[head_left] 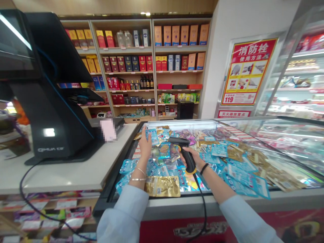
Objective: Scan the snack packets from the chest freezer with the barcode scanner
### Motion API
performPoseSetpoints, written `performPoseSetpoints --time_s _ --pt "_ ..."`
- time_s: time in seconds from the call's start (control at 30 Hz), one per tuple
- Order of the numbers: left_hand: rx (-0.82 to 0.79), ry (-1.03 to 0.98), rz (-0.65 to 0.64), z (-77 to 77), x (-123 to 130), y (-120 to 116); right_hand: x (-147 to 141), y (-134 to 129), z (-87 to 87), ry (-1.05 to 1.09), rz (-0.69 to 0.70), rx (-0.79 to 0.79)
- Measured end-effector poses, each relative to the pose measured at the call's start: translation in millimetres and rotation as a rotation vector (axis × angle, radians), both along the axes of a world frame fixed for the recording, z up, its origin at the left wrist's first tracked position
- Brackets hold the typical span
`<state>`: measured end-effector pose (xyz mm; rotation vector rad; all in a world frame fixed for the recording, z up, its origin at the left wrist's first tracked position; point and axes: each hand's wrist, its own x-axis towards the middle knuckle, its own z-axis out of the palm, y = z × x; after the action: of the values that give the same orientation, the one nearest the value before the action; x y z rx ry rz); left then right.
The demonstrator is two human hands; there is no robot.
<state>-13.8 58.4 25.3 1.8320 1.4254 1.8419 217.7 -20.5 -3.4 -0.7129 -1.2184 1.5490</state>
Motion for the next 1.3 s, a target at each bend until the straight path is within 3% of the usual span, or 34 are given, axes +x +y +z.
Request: performPoseSetpoints --time_s 0.17,0.97,1.1,1.3 --pt "-0.103 -0.001 0.05 2.9 0.0 -5.1 -0.9 -1.3 0.1 0.019 0.007 -0.016" --pt "-0.082 0.086 0.038 5.4 1.8 -6.2 -2.8 -6.6 0.9 -0.001 0.014 -0.009" --pt "-0.218 0.018 -0.047 1.5 -0.2 4.5 -1.0 -5.4 1.5 -0.021 0.028 -0.035" --pt "-0.683 -0.298 -0.241 -12.7 0.9 20.0 5.3 3.8 -2.7 0.0 0.035 -0.049"
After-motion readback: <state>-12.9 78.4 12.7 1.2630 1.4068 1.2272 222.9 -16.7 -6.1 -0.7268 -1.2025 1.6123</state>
